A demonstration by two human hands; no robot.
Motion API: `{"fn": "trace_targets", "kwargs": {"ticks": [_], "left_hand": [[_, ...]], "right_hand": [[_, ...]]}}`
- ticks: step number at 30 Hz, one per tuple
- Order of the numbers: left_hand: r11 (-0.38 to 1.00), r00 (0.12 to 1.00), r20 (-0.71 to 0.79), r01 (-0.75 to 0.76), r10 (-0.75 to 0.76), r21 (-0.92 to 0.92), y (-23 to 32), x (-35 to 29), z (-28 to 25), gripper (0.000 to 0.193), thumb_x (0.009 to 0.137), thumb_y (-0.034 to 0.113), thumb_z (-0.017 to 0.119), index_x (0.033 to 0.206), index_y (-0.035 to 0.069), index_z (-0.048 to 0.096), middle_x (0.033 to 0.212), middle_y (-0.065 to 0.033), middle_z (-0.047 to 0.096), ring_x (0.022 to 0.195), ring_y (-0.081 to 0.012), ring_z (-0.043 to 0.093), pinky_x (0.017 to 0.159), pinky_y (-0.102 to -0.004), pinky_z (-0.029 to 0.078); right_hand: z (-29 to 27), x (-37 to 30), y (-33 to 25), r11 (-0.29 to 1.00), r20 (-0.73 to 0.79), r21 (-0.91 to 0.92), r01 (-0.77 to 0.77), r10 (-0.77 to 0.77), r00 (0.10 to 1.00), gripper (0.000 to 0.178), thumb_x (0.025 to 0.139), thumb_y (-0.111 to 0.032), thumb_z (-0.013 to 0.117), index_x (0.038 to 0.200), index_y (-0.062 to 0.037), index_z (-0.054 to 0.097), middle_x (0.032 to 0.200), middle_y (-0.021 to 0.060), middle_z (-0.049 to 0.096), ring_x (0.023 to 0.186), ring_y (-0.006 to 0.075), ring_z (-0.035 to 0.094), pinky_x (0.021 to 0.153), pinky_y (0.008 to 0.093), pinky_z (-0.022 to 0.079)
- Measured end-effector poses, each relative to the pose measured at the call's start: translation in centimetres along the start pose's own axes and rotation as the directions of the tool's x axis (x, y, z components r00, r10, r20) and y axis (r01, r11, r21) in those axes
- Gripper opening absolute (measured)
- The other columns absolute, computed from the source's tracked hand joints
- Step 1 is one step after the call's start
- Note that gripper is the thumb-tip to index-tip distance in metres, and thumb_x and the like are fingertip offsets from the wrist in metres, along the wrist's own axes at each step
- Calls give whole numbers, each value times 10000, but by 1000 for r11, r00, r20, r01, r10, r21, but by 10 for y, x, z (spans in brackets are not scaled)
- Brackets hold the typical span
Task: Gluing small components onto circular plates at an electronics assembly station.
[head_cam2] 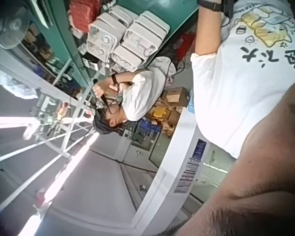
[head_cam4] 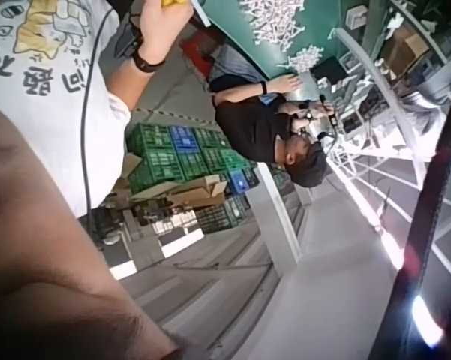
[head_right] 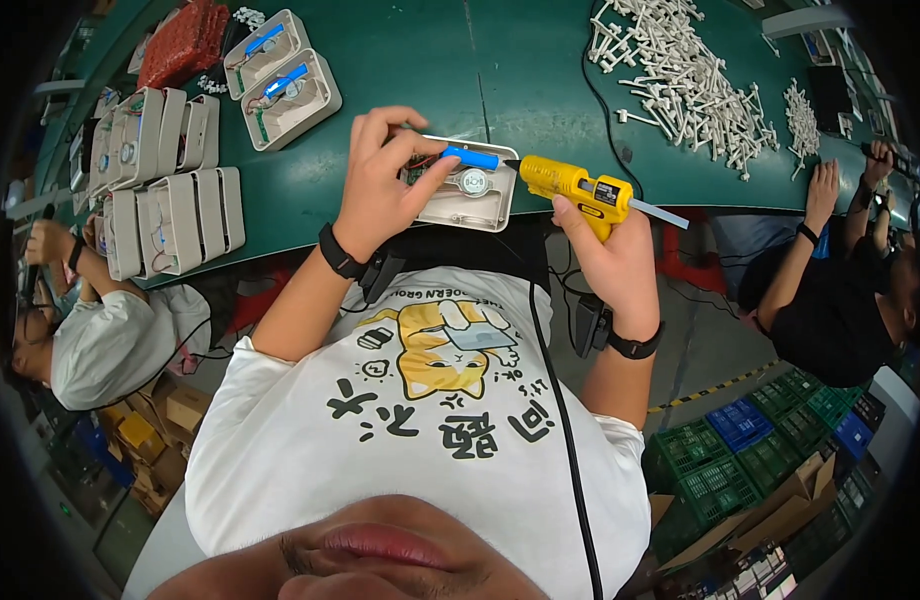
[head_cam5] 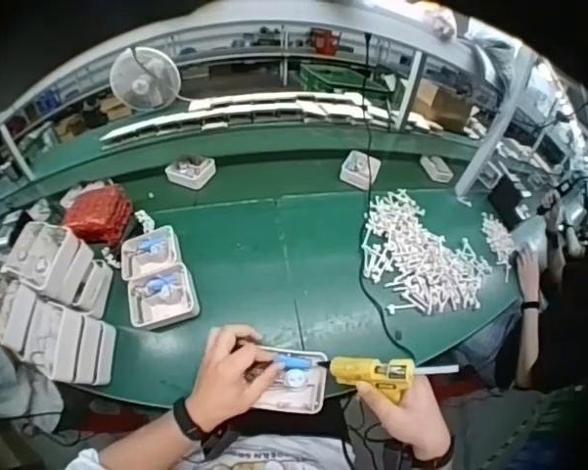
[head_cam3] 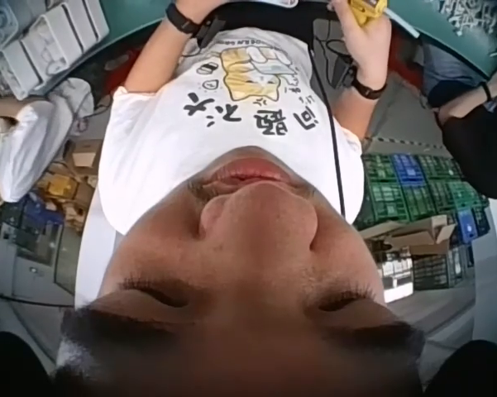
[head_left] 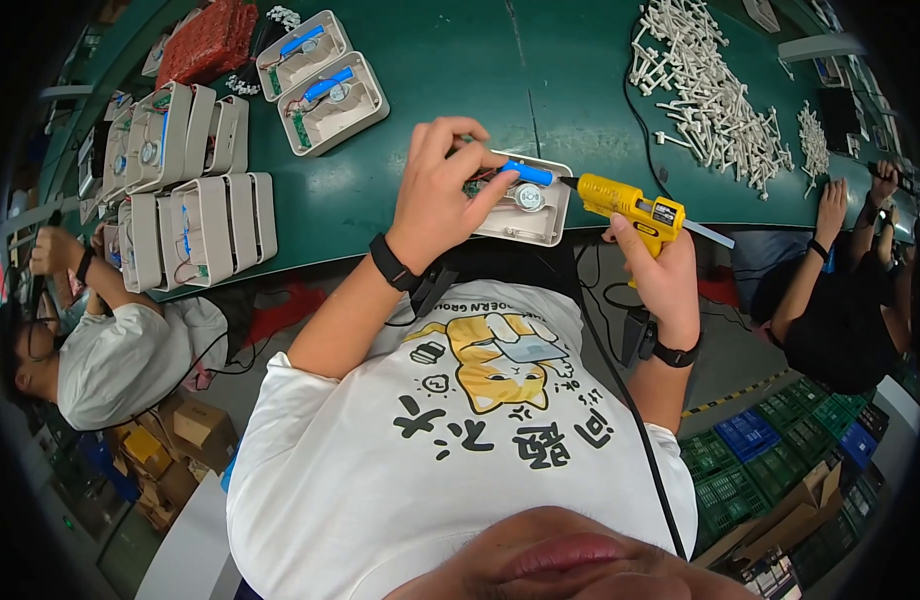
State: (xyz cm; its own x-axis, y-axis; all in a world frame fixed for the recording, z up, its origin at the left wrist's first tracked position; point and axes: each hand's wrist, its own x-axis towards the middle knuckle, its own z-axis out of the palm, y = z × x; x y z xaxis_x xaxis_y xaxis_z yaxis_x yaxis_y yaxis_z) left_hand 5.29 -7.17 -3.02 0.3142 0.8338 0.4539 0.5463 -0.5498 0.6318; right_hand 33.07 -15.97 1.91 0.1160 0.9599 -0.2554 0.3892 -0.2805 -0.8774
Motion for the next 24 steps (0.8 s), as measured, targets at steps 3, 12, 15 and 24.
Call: {"fn": "trace_targets", "kwargs": {"ticks": [3,12,15,24], "left_hand": [[978,984,131,138,-117,-156,-21,-1,10,195,876,188,836,1006,116,709,968,-4,724,1011,-225,640,950,-394,434],[864,907,305,385,-290,-324,-17,12,8,244,862,69,822,1103,76,783,988,-62,744,868,-228,672,790,-352,535],[923,918,326,309,-226,-231,-19,12,2,263,872,67,815,1132,100,804,931,-51,705,842,-215,661,777,-338,531],[897,856,429,398,-289,-190,-19,10,1,233,913,192,789,1139,221,836,907,19,602,995,-204,593,1037,-390,317]], "right_hand": [[6,1,2,1000,-2,16,10,-10,1000,312,1034,-300,741,1148,-10,752,814,-22,708,598,29,545,530,225,422],[9,5,-7,982,9,-151,114,-113,993,311,1031,-257,746,1168,22,745,853,9,731,742,81,646,683,253,509],[8,1,-4,984,7,-151,90,-90,996,308,1029,-249,749,1170,25,746,860,12,733,767,87,662,705,256,520],[5,-3,6,999,31,-46,17,-15,999,304,1017,-248,762,1168,16,757,866,14,742,747,96,678,691,264,530]]}}
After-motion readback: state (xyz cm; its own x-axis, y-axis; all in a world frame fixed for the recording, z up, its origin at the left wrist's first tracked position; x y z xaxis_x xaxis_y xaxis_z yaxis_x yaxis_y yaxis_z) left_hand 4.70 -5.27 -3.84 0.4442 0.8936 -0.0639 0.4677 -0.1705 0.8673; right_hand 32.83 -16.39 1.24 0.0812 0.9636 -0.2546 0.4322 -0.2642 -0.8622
